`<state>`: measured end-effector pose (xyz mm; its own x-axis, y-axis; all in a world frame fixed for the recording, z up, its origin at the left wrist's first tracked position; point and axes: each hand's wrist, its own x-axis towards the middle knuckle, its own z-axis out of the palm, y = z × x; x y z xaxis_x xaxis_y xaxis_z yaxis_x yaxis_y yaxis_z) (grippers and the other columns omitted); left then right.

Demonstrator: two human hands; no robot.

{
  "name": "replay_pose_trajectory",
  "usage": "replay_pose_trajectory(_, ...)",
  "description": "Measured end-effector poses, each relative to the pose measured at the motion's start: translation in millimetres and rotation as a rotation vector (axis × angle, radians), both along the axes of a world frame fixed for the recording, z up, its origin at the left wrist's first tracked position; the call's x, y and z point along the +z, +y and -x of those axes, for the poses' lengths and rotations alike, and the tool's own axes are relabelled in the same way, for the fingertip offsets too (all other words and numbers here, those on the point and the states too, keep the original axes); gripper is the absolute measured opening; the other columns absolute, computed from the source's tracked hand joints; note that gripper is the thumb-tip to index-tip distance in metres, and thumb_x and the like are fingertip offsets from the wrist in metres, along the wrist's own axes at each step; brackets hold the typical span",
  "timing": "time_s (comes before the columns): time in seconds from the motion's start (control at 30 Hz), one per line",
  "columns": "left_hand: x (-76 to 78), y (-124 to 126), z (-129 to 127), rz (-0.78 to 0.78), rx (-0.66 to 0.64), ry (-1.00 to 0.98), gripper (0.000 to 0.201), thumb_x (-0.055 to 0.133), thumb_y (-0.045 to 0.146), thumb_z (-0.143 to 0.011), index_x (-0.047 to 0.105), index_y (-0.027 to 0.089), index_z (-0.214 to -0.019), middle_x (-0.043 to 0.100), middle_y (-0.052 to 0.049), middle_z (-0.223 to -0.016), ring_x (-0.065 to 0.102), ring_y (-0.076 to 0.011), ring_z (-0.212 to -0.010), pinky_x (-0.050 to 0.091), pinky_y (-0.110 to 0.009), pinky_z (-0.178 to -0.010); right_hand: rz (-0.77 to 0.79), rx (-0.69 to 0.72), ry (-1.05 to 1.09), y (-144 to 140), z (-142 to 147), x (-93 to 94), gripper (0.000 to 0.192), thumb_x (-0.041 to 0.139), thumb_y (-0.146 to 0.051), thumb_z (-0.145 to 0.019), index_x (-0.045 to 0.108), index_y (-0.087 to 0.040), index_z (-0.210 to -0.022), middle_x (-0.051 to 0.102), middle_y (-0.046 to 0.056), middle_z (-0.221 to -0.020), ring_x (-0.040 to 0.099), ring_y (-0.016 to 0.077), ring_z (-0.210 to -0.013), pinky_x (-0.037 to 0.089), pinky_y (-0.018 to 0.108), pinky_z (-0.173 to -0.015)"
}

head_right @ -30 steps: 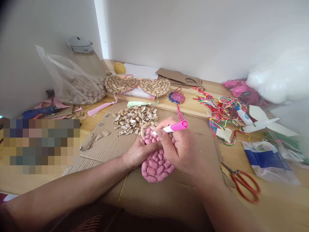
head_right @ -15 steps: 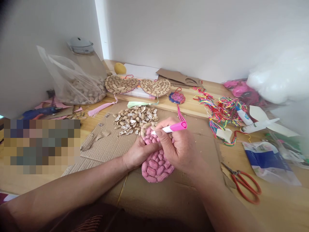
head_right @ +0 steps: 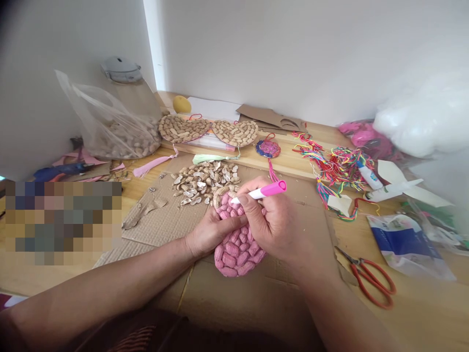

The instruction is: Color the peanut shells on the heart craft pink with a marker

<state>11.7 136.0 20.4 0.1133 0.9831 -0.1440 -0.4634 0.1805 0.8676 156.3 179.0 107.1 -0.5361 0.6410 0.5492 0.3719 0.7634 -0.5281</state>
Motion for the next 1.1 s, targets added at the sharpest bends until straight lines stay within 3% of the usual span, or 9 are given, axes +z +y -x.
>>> replay_pose_trajectory(0.23, 2.4, -2.2, -2.2, -0.009, 0.023, -0.057, 0.038, 0.087, 0.036, -0.073, 0.069, 0.016, -0.1, 0.075, -0.009, -0.101, 0.071, -0.0275, -0.098, 0.052, -0.048, -0.1, 0.099, -0.087, 0.046, 0.7, -9.2, -8.3, 0.019, 0.055, -0.039, -0.101, 0.064, -0.023, -0.097, 0.064, 0.002, -0.076, 0.058, 0.0184, -0.065, 0.044, 0.032, -0.059)
replay_pose_trajectory(0.57, 0.0, -2.1, -3.0, -0.044, -0.014, -0.117, 0.037, 0.085, 0.036, -0.076, 0.068, 0.016, -0.102, 0.075, -0.009, -0.102, 0.072, -0.0263, -0.096, 0.053, -0.048, -0.1, 0.173, -0.051, 0.08, 0.5, -13.0, -5.9, 0.017, 0.054, -0.035, -0.103, 0.063, -0.022, -0.095, 0.06, 0.0, -0.08, 0.056, 0.0143, -0.07, 0.043, 0.03, -0.061)
replay_pose_trajectory(1.1, -1.3, 1.0, 0.0, -0.165, 0.083, 0.197, 0.026, 0.08, 0.031, -0.079, 0.069, 0.016, -0.098, 0.074, -0.007, -0.097, 0.07, -0.0237, -0.092, 0.056, -0.04, -0.09, -0.036, 0.009, -0.097, -0.8, -4.7, 4.1, 0.012, 0.054, -0.022, -0.099, 0.062, -0.019, -0.091, 0.067, 0.002, -0.08, 0.061, 0.0143, -0.07, 0.043, 0.028, -0.063)
